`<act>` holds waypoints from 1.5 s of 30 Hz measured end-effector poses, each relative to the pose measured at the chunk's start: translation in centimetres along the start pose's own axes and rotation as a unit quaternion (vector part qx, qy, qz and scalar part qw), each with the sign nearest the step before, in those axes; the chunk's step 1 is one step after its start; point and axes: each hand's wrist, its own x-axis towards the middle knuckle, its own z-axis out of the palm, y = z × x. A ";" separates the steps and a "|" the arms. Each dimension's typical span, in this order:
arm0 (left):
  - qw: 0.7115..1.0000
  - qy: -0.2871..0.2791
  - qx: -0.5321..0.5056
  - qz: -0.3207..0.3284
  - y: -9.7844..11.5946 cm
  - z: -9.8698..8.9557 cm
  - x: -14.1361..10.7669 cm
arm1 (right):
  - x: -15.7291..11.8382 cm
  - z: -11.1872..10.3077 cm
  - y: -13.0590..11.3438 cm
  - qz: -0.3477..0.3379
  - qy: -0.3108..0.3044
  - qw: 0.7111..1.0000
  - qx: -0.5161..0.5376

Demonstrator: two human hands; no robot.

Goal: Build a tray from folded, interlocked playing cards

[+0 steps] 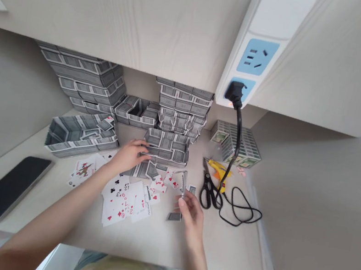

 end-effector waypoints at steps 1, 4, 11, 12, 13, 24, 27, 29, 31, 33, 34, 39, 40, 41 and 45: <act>1.000 -0.009 0.000 0.002 0.3 0.1 -0.1 | -0.1 -0.2 0.1 0.002 0.002 1.000 -0.003; 0.999 -0.039 0.013 0.008 1.7 0.1 -0.6 | -0.2 -0.6 0.3 -0.004 -0.001 1.000 -0.003; 0.997 -0.047 0.062 0.011 4.7 -0.5 -1.4 | -0.1 -0.7 0.6 -0.007 0.001 1.000 -0.012; 0.997 -0.041 0.061 0.026 5.0 -0.6 -1.3 | 0.0 -0.7 0.6 -0.005 0.000 1.000 -0.008; 0.997 -0.037 0.060 0.044 5.1 -0.7 -1.2 | 0.0 -0.7 0.7 -0.003 -0.003 1.000 -0.005; 0.998 0.049 0.042 0.028 3.0 0.0 -0.8 | 1.2 -0.5 1.4 0.041 0.019 0.998 0.048; 0.994 0.108 0.010 -0.005 2.9 -0.3 -2.4 | 1.4 -0.4 1.5 0.038 0.016 0.998 0.049; 0.987 0.145 0.010 -0.071 3.2 -0.4 -4.1 | 1.5 -0.5 1.6 0.033 0.015 0.998 0.042; 0.976 0.173 0.013 -0.131 3.5 -0.3 -5.9 | 1.4 -0.5 1.6 0.021 0.014 1.000 0.019; 0.971 0.179 0.002 -0.158 3.8 -0.2 -7.6 | 1.5 -0.3 1.3 -0.003 0.007 1.000 -0.023; 0.969 0.180 -0.007 -0.171 3.8 -0.1 -8.4 | 1.5 -0.1 1.0 -0.019 -0.003 0.999 -0.048; 0.948 0.181 -0.111 -0.238 3.2 0.1 -10.5 | 2.2 3.3 -2.0 -0.107 -0.091 0.982 -0.129; 0.940 0.184 -0.145 -0.247 3.0 0.2 -10.6 | 2.5 4.3 -2.7 -0.106 -0.114 0.980 -0.126; 0.930 0.191 -0.179 -0.256 2.8 0.2 -10.7 | 2.7 5.3 -3.2 -0.094 -0.132 0.980 -0.112; 0.897 0.214 -0.304 -0.240 2.8 -0.7 -10.7 | 3.8 8.4 -4.7 0.070 -0.272 0.960 0.022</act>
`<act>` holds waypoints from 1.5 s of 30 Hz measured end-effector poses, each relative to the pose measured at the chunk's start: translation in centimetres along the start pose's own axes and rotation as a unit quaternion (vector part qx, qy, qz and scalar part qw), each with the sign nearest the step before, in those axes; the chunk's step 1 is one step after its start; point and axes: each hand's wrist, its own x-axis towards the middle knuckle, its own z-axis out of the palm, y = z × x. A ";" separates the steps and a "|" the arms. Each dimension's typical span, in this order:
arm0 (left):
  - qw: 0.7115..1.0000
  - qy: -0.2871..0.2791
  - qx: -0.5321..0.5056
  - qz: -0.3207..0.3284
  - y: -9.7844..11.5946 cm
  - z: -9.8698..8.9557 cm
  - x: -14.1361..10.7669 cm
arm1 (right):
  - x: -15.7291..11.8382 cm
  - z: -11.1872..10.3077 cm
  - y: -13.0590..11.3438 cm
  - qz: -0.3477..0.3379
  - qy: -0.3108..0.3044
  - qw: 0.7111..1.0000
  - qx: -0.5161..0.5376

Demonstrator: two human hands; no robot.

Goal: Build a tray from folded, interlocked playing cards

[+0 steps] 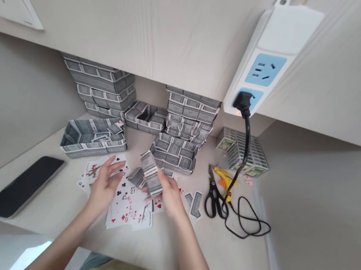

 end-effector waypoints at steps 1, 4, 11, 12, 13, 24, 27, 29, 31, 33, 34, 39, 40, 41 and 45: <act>0.999 -0.029 -0.029 0.014 0.5 -0.3 0.1 | 0.5 0.2 -0.2 0.039 -0.045 0.997 0.041; 0.982 -0.167 -0.079 0.049 2.5 -1.1 0.8 | 1.6 -0.1 -0.3 0.152 -0.160 0.970 0.101; 0.966 -0.239 -0.103 -0.007 3.9 -1.0 3.0 | 2.1 -1.9 -0.5 0.160 -0.179 0.957 0.160; 0.967 -0.234 -0.104 -0.017 3.7 -0.8 3.2 | 1.9 -2.1 -0.5 0.134 -0.163 0.963 0.165; 0.967 -0.231 -0.100 -0.028 3.4 -0.7 3.4 | 1.7 -2.2 -0.4 0.103 -0.144 0.970 0.165; 0.954 -0.287 0.061 -0.066 1.7 -0.4 3.7 | 1.2 -2.2 3.6 -0.071 -0.027 0.993 -0.095; 0.942 -0.308 0.134 -0.020 1.7 -0.8 4.0 | 1.6 -2.2 4.3 -0.121 0.002 0.979 -0.162; 0.934 -0.300 0.194 0.021 1.8 -1.2 4.2 | 1.8 -2.2 4.7 -0.156 0.039 0.964 -0.211; 0.925 -0.283 0.246 0.056 1.8 -1.4 4.3 | 1.8 -2.3 5.2 -0.170 0.062 0.955 -0.237; 0.919 -0.269 0.276 0.083 1.6 -1.7 4.3 | 1.8 -2.5 5.6 -0.157 0.058 0.959 -0.230; 0.918 -0.263 0.283 0.093 1.4 -1.7 4.3 | 1.7 -2.6 5.8 -0.143 0.050 0.963 -0.222; 0.922 -0.216 0.305 0.102 0.1 -1.9 4.3 | 1.7 -3.2 6.7 -0.127 0.050 0.964 -0.228; 0.923 -0.210 0.306 0.102 0.0 -1.9 4.2 | 1.7 -3.3 6.7 -0.140 0.057 0.959 -0.239; 0.924 -0.208 0.306 0.101 -0.1 -1.8 4.2 | 1.7 -3.4 6.7 -0.151 0.063 0.954 -0.249; 0.921 -0.241 0.291 0.094 0.2 -1.8 4.2 | 1.5 -3.3 6.5 -0.157 0.058 0.952 -0.257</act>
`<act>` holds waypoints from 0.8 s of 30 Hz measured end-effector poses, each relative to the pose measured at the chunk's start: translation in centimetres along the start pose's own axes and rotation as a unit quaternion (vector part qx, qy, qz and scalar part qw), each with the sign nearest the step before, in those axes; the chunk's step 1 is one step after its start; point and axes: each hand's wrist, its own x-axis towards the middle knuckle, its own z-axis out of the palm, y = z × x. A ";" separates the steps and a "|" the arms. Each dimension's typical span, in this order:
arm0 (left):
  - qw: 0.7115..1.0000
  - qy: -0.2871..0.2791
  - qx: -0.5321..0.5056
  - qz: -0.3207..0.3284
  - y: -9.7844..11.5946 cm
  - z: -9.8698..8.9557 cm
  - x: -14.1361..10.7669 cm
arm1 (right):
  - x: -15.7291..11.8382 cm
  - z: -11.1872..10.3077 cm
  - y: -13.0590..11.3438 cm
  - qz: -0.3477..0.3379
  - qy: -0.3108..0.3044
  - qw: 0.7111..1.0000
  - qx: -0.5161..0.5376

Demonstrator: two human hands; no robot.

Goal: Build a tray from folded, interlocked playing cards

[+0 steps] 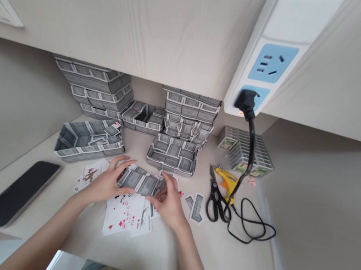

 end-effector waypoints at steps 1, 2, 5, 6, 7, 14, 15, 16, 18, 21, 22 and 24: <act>1.000 -0.011 -0.006 0.000 0.0 -0.1 0.1 | 0.0 0.0 -0.1 0.001 -0.001 1.000 0.003; 1.000 -0.022 -0.014 -0.003 -0.1 -0.3 0.2 | -0.1 0.0 -0.1 0.001 -0.002 1.000 0.004; 0.998 -0.054 -0.039 -0.014 -0.6 -0.8 0.5 | -0.1 0.1 -0.1 -0.001 0.005 1.000 0.002; 0.997 -0.065 -0.042 -0.021 -0.7 -1.0 0.7 | -0.1 0.1 0.0 0.000 0.008 1.000 0.002; 0.996 -0.077 -0.040 -0.028 -0.9 -1.1 0.8 | 0.0 0.2 0.1 0.003 0.011 1.000 0.004; 0.995 -0.098 -0.024 0.003 -1.1 -0.8 1.8 | 0.1 0.5 0.6 0.013 0.022 1.000 -0.010; 0.995 -0.099 -0.023 0.014 -1.2 -0.7 2.0 | 0.2 0.6 0.6 0.017 0.021 1.000 -0.007; 0.994 -0.102 -0.024 0.019 -1.2 -0.7 2.2 | 0.2 0.6 0.7 0.020 0.021 1.000 -0.005; 0.993 -0.113 -0.025 0.022 -1.4 -0.7 2.7 | 0.2 0.6 0.8 0.024 0.024 0.999 -0.005; 0.992 -0.113 -0.030 0.054 -1.5 -0.7 3.3 | 0.2 0.5 0.9 0.023 0.027 0.999 -0.009; 0.991 -0.110 -0.034 0.071 -1.5 -0.7 3.5 | 0.2 0.5 0.9 0.023 0.026 0.999 -0.010; 0.989 -0.110 -0.044 0.090 -1.5 -0.6 3.6 | 0.2 0.4 0.9 0.023 0.025 0.999 -0.012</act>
